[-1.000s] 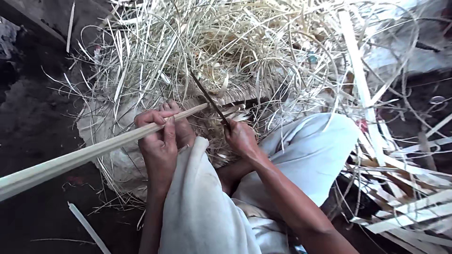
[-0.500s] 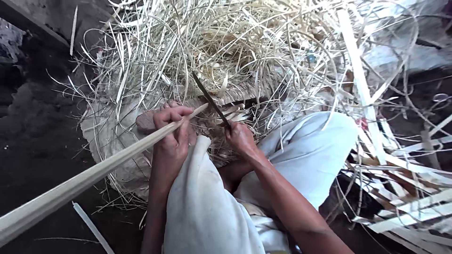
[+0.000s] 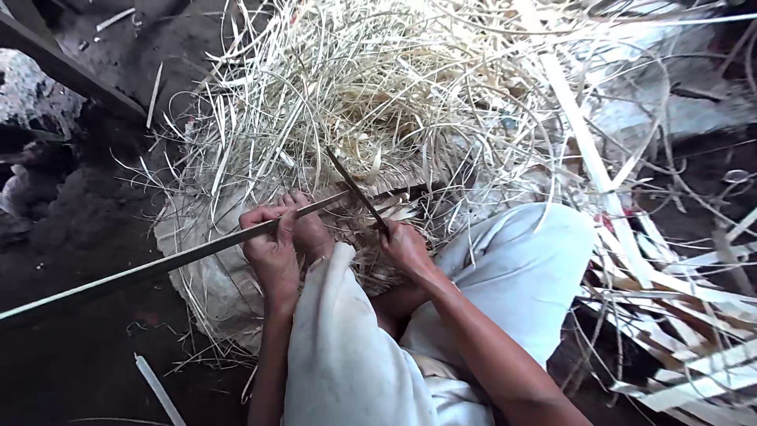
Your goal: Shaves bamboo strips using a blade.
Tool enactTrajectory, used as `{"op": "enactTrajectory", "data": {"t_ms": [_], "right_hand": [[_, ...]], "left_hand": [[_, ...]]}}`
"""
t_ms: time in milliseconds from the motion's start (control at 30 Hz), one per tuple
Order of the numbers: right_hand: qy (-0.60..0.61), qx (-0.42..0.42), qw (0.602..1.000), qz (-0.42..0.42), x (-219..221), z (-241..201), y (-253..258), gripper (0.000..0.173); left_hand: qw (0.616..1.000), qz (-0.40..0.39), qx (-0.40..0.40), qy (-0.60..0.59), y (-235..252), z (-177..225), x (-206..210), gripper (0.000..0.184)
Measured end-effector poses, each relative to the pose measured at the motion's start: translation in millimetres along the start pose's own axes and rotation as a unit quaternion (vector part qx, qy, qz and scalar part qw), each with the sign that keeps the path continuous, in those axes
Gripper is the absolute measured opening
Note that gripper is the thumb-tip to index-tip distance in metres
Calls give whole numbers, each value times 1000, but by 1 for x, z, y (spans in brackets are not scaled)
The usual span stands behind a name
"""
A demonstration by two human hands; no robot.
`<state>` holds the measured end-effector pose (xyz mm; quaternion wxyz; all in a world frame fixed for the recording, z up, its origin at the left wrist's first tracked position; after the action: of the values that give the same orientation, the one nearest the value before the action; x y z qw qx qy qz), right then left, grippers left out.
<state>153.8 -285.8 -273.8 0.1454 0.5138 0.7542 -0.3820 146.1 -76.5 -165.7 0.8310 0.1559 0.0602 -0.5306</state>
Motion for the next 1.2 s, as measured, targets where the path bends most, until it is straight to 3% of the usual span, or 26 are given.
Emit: {"op": "enactTrajectory", "data": {"t_ms": [300,500,667,833,1033,1200], "right_hand": [[-39,22,999,8,6,-9,-5,26],[-46,-138,983,110,2,-35,-19,28],[-32,-7,999,12,0,-8,2,26],[-18,-120,989,90,-2,-35,-19,25],[-18,-15,1000,20,6,-10,7,28],[-26,-75,995,54,-5,-25,-9,24]], "left_hand": [[1000,-8,14,1,-4,-2,5,18],[995,-80,59,-26,-10,3,6,16],[992,-89,84,-37,-10,1,11,13],[997,-50,55,-22,-14,3,12,17],[999,-27,41,-7,-12,1,11,20],[999,-18,32,2,-10,1,10,20]]}}
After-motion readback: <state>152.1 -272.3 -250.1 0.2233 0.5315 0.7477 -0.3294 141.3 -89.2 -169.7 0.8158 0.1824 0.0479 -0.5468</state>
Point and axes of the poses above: each hand's wrist, its own y-axis towards the middle knuckle, its own x-axis out of the palm, z = x × y, the point moved 2 cm from there along y, towards the middle knuckle, and after that the axes turned 5 degrees about -x, right-handed, at the moved point
